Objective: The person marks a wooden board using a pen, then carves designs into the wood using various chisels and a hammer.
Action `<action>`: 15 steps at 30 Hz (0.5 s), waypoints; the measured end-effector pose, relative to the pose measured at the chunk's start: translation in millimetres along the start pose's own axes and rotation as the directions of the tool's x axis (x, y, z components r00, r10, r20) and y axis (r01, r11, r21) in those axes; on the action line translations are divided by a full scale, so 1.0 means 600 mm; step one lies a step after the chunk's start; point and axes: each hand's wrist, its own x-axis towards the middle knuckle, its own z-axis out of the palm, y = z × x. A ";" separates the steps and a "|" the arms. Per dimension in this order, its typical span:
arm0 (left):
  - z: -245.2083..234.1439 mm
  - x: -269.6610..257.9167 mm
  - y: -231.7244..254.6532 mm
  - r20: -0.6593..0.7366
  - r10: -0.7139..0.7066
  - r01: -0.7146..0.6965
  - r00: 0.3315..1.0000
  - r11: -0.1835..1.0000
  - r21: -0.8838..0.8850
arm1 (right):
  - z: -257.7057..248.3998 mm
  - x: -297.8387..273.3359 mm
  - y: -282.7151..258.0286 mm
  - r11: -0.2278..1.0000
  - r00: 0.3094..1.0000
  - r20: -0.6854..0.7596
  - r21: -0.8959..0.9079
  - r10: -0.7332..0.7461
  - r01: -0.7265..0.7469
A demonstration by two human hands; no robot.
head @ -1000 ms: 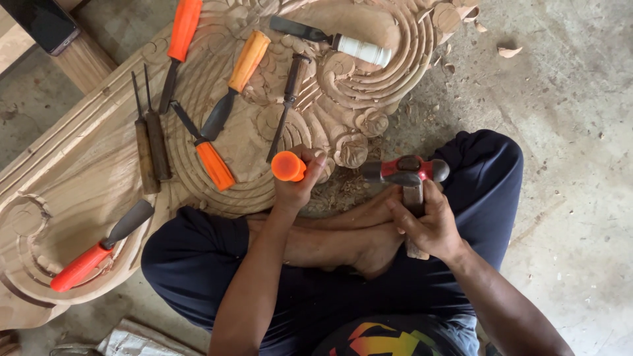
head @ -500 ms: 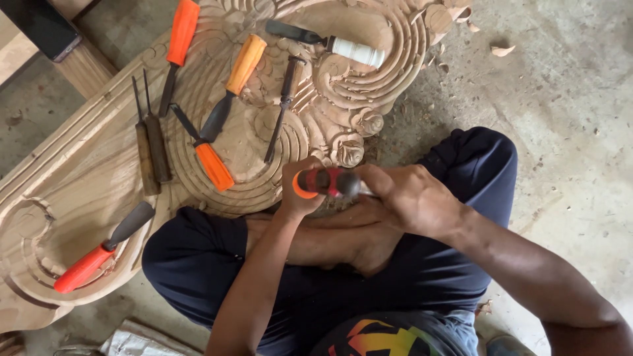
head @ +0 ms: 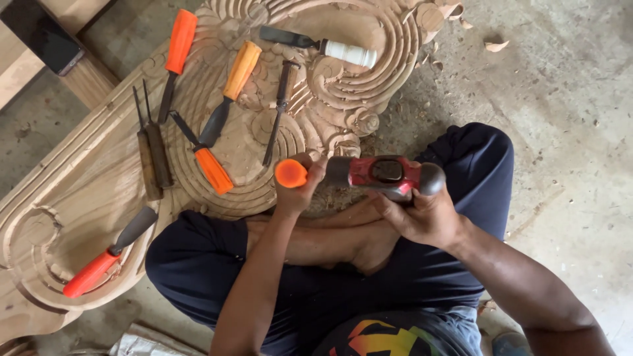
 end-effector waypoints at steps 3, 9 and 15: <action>0.008 -0.013 -0.001 -0.047 -0.018 0.011 0.999 0.991 -0.131 | -0.002 0.004 0.003 0.971 0.974 -0.050 0.086 -0.220 0.224; 0.007 -0.004 -0.018 -0.121 -0.088 0.084 0.989 0.996 -0.041 | -0.007 -0.023 -0.007 0.689 0.997 0.013 0.722 0.075 -0.061; 0.000 -0.019 -0.005 -0.069 0.031 -0.025 0.997 0.996 0.084 | 0.009 0.058 -0.013 0.962 0.941 0.313 -0.189 -0.131 0.196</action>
